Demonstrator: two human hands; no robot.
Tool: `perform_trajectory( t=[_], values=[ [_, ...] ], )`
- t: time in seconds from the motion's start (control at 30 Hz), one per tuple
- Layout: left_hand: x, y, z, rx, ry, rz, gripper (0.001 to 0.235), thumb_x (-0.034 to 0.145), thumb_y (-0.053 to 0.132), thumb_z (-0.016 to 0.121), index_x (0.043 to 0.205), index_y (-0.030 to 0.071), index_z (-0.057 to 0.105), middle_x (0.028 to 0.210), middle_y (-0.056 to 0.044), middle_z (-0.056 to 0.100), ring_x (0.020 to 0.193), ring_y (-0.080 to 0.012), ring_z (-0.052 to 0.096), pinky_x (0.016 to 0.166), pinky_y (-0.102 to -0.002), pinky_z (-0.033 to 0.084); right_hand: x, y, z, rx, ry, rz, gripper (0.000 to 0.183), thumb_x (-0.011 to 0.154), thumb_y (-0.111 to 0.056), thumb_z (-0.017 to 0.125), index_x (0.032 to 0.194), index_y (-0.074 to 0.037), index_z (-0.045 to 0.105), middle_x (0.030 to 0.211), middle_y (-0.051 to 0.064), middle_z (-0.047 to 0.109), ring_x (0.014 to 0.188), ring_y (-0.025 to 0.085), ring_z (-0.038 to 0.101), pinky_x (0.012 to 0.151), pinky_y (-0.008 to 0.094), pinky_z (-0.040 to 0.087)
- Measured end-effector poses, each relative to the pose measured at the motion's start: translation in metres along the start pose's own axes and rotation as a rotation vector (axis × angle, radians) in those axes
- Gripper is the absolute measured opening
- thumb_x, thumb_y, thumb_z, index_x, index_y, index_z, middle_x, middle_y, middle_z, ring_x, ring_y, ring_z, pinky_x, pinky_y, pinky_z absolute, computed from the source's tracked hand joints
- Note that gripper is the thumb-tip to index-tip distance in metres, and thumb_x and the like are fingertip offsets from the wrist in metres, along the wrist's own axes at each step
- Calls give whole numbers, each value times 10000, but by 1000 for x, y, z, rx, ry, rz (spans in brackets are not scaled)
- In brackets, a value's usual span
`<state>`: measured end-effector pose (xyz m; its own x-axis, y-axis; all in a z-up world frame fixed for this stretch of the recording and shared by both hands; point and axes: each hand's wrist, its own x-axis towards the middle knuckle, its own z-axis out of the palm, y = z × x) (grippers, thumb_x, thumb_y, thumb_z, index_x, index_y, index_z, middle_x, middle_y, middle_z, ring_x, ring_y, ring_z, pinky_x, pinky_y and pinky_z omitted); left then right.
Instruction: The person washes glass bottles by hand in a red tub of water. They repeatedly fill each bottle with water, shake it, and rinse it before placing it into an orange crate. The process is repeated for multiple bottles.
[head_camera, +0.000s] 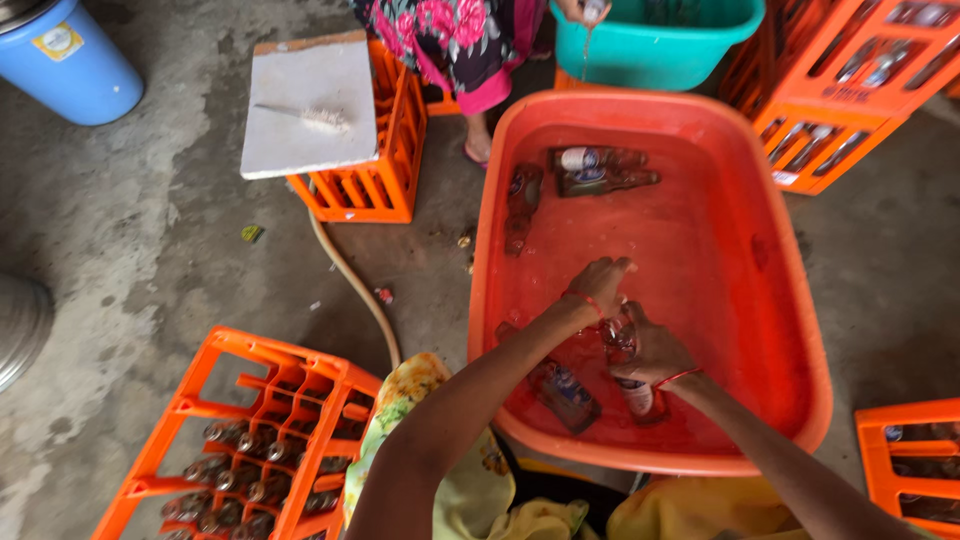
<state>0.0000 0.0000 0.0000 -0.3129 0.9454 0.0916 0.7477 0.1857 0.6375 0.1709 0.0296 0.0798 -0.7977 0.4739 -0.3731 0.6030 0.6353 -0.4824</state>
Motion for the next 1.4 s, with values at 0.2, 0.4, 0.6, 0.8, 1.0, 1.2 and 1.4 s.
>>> perform_trajectory(
  t=[0.2, 0.4, 0.6, 0.8, 1.0, 1.2, 1.4],
  values=[
    [-15, 54, -43, 221, 32, -175, 678, 724, 97, 858, 1324, 82, 541, 1306, -217, 576, 1259, -399, 566, 956, -504, 555, -6, -14, -4, -134, 60, 19, 1015, 575, -261, 876, 1429, -139, 339, 1147, 136, 735, 1050, 362, 726, 873, 481, 587],
    [-13, 44, -49, 8, -111, -166, 787, 751, 44, 852, 1435, 102, 467, 1298, -242, 567, 1234, -414, 570, 928, -467, 571, -7, -19, -16, -168, 17, -37, 975, 553, -234, 837, 1407, -184, 369, 1133, 96, 728, 988, 345, 745, 830, 484, 602],
    [-10, 30, -38, -138, -29, 10, 821, 670, -32, 819, 1407, 82, 478, 1175, -209, 677, 1028, -338, 724, 808, -422, 634, -13, -18, -20, -166, -64, -41, 839, 635, -251, 811, 1381, -159, 438, 960, 192, 729, 934, 371, 729, 813, 502, 573],
    [0, -16, -58, 281, 148, -171, 328, 871, 94, 726, 1186, 130, 643, 1044, -140, 731, 993, -343, 723, 740, -476, 612, -8, 0, -8, -224, -142, -93, 731, 649, -241, 824, 1300, -239, 491, 1072, 74, 736, 1036, 310, 719, 849, 479, 579],
    [-34, -59, 32, 470, -238, -80, 220, 878, 137, 721, 1092, 85, 717, 1105, -183, 746, 1008, -332, 726, 818, -471, 591, 21, 69, 36, -525, -166, -95, 742, 689, -305, 886, 1313, -251, 488, 1159, 100, 697, 1116, 338, 670, 915, 480, 561],
    [-18, -29, 53, 446, -869, 76, 335, 826, 266, 760, 1082, 52, 728, 1131, -174, 746, 1064, -352, 701, 860, -494, 572, 36, 75, 49, -424, -181, -143, 715, 669, -167, 790, 1334, -295, 560, 1072, 94, 736, 1008, 306, 718, 807, 444, 606],
    [7, -3, -28, 225, -430, -172, 933, 896, 325, 711, 1588, 33, 157, 1144, -253, 712, 1035, -385, 718, 836, -489, 594, 2, 40, -70, -329, 585, -42, 586, 816, -512, 800, 1218, -134, 602, 908, 125, 753, 807, 324, 737, 685, 469, 586]
  ],
)
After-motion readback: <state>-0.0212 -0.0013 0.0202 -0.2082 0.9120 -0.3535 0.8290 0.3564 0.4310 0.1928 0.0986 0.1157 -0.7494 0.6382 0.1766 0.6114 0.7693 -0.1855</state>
